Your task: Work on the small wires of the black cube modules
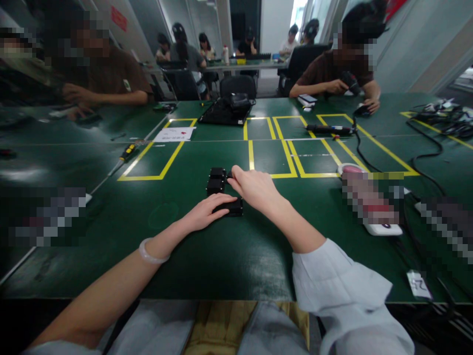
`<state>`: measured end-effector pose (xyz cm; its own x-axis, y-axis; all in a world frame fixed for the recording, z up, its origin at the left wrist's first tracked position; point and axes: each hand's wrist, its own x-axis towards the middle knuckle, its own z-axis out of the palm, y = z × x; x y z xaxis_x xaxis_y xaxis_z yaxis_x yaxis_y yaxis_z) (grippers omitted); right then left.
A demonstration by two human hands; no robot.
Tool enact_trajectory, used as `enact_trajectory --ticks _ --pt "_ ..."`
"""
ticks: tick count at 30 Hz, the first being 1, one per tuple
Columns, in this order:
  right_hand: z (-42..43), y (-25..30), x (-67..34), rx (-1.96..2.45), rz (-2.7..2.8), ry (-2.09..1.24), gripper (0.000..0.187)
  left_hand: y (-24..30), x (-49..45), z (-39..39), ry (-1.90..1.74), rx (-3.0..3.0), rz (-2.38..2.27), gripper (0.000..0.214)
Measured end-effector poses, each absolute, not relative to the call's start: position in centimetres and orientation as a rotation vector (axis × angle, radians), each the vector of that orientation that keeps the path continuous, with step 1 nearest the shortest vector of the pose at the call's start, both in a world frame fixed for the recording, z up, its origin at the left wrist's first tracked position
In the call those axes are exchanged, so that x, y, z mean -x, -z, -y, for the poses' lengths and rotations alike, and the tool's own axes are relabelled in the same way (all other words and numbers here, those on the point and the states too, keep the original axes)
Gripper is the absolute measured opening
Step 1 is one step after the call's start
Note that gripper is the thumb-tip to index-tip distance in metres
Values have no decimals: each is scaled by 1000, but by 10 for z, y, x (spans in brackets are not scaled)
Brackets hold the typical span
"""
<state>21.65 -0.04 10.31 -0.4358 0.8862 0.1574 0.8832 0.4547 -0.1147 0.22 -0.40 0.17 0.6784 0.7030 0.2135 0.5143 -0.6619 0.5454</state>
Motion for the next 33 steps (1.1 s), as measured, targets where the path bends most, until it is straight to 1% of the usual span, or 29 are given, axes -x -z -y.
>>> enact_trajectory --ticks 7,20,24,33 --pt "1 -103 -216 1598 2493 -1 30 -4 -2 5 -565 -2441 -948 39" --pt "2 -103 -216 1621 2478 30 31 -3 -2 4 -569 -2449 -948 39" --pt "0 -102 -217 1619 2498 14 32 -2 -2 4 -562 -2447 -947 39" --pt "1 -103 -217 1605 2473 -30 29 -3 -2 5 -565 -2442 -950 39"
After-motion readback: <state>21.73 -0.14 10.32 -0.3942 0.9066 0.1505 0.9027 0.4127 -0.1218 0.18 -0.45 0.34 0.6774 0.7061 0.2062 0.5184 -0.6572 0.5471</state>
